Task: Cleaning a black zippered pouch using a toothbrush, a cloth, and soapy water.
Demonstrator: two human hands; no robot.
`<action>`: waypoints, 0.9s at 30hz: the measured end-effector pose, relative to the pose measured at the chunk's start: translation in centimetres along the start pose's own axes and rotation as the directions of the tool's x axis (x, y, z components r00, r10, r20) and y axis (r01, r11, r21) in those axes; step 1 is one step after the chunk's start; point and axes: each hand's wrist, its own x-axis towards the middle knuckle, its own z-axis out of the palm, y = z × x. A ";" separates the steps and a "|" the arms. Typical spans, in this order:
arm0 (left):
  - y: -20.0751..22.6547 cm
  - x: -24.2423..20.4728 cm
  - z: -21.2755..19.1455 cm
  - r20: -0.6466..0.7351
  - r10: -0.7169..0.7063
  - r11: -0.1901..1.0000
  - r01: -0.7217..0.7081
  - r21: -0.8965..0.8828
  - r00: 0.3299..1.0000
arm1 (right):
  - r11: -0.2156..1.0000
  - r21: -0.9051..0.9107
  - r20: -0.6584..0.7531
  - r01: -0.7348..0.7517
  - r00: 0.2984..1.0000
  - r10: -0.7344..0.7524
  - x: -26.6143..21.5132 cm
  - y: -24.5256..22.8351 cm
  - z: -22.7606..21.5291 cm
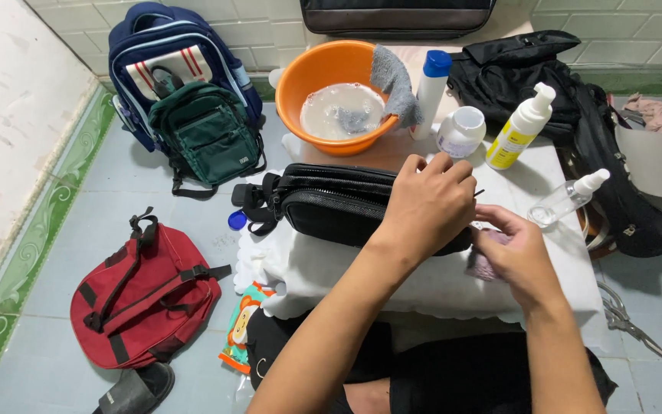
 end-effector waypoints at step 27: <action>1.7 -0.6 -3.3 -0.128 0.040 0.999 -0.042 -0.014 0.991 | 0.870 -0.316 -0.053 0.378 0.909 -0.414 -0.7 -3.6 3.6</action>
